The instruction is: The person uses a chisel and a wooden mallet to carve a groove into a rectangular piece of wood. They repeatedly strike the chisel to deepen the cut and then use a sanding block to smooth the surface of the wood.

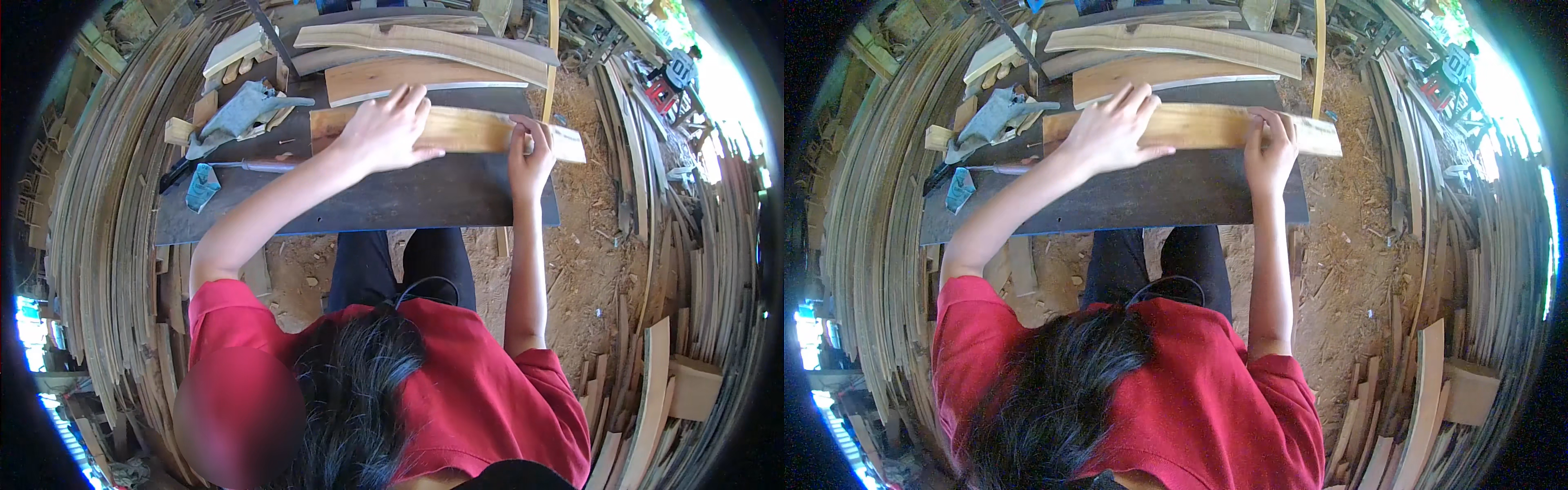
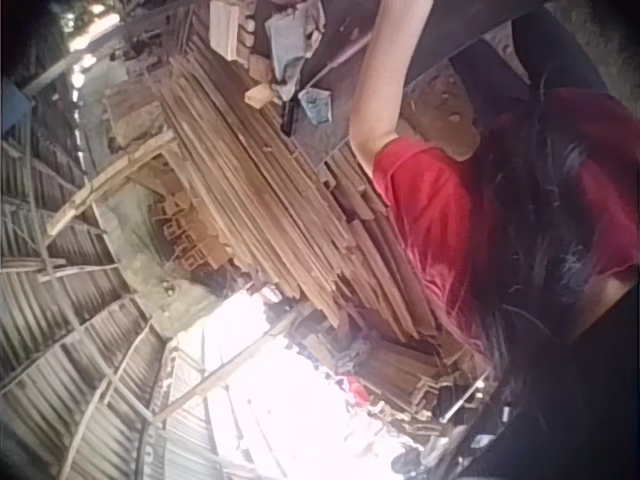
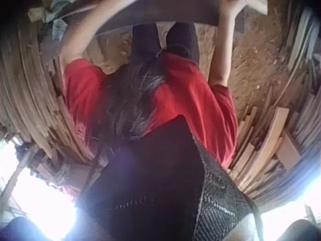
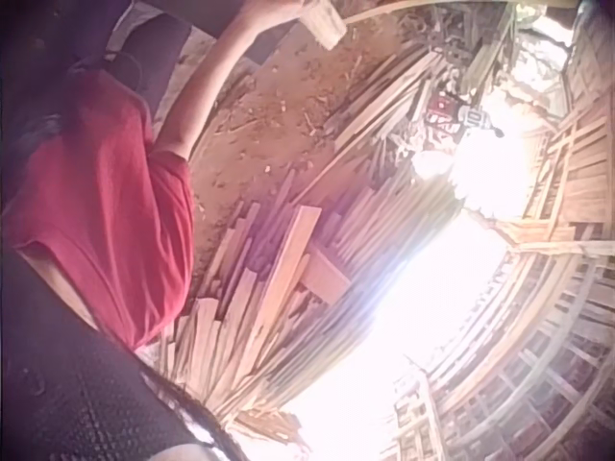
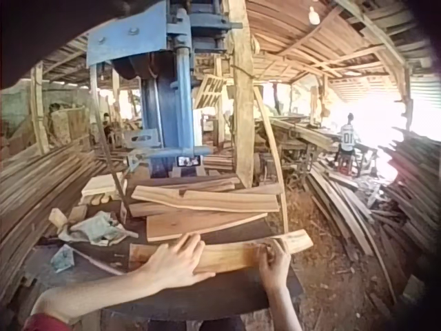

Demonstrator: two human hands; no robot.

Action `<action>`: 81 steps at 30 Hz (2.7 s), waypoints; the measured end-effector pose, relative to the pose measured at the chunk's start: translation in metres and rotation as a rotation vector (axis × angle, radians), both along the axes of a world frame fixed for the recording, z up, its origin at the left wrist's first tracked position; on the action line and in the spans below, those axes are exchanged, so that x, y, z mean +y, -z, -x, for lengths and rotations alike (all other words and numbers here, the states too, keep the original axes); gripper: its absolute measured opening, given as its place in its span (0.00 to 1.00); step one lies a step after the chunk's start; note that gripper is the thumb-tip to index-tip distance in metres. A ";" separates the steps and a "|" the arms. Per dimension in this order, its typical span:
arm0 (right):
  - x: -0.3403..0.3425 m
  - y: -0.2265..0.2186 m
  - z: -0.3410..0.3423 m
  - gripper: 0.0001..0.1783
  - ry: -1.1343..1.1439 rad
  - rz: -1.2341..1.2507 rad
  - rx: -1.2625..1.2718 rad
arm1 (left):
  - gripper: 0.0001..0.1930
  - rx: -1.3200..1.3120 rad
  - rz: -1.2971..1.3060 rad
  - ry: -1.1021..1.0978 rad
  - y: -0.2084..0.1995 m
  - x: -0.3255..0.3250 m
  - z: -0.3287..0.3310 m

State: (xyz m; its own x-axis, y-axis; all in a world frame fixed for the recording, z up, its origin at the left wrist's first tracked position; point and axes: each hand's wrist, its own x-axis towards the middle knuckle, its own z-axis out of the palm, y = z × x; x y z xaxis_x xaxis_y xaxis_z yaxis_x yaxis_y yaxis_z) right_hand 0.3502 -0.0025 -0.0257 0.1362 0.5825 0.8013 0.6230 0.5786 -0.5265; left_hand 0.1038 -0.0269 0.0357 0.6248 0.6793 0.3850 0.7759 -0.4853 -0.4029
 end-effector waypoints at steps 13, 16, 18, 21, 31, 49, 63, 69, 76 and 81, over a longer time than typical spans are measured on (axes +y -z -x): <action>-0.080 -0.013 0.003 0.14 -0.174 0.232 -0.365 | 0.34 -0.238 0.123 -0.034 0.011 -0.106 0.059; -0.092 -0.011 0.008 0.18 -0.217 0.234 -0.537 | 0.35 -0.244 0.113 -0.051 0.025 -0.112 0.082; -0.094 -0.008 0.015 0.22 -0.243 0.243 -0.581 | 0.35 -0.272 0.141 -0.076 0.033 -0.113 0.093; -0.095 -0.003 0.028 0.26 -0.222 0.233 -0.591 | 0.34 -0.331 0.145 -0.094 0.039 -0.114 0.103; -0.087 0.003 0.045 0.26 -0.190 0.232 -0.544 | 0.14 -0.472 0.032 -0.139 0.022 -0.106 0.137; -0.086 0.004 0.052 0.27 -0.165 0.246 -0.530 | 0.09 -0.660 0.459 -0.632 0.027 -0.027 0.185; -0.089 0.000 0.052 0.26 -0.178 0.270 -0.543 | 0.06 -1.084 0.081 -0.507 0.009 -0.124 0.197; -0.083 -0.029 0.081 0.18 -0.356 0.275 -0.477 | 0.07 -1.275 -0.013 -0.611 0.036 -0.179 0.201; -0.056 -0.030 0.219 0.17 -0.624 0.122 -0.567 | 0.09 -1.510 -0.141 -0.640 0.070 -0.203 0.192; -0.045 -0.022 0.282 0.18 -0.514 0.177 -0.852 | 0.11 -1.523 -0.139 -0.637 0.077 -0.214 0.194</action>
